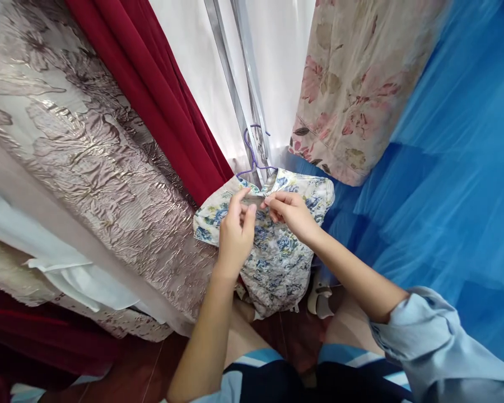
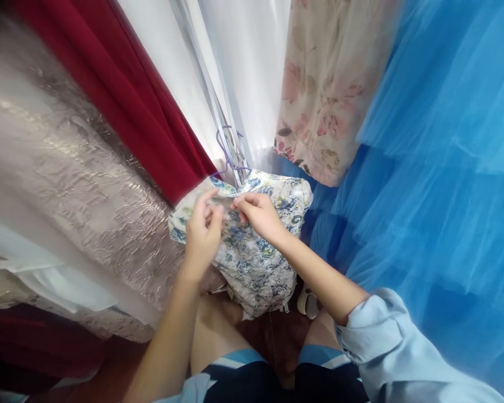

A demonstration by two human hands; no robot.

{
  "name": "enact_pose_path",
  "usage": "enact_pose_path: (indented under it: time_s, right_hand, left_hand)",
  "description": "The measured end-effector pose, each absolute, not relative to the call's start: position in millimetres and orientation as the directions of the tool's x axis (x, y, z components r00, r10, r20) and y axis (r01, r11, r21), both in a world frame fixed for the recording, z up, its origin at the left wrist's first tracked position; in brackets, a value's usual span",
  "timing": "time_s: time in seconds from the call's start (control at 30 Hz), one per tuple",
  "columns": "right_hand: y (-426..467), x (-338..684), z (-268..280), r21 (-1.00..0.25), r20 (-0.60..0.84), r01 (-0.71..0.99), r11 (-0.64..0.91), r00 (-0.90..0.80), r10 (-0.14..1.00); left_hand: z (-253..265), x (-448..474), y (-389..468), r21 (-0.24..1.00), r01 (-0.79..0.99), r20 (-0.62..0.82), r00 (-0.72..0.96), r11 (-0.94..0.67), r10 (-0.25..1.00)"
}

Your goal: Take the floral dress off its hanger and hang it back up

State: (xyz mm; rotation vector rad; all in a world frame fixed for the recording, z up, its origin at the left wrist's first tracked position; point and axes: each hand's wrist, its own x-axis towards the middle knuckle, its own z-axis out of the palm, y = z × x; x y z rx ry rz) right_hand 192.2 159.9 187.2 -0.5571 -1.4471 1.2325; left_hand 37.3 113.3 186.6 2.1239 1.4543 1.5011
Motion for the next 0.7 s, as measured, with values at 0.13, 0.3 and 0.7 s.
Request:
enact_pose_path:
  time_s: [0.13, 0.3, 0.7]
  right_hand:
    - [165.3, 199.5, 187.6, -0.892, 0.443, -0.242, 0.382, -0.299, 0.845]
    - [173.4, 200.5, 174.8, -0.886, 0.454, -0.245, 0.394, -0.276, 0.847]
    - [160.6, 185.1, 146.5, -0.93, 0.341, -0.211, 0.299, -0.199, 0.919]
  left_hand:
    - [213.3, 42.1, 140.4, 0.449, 0.651, 0.636, 0.248, -0.612, 0.731]
    - [211.6, 51.2, 156.1, 0.407, 0.651, 0.738, 0.179, -0.64, 0.651]
    - [199.4, 63.3, 145.6, 0.677, 0.444, 0.695, -0.126, -0.587, 0.708]
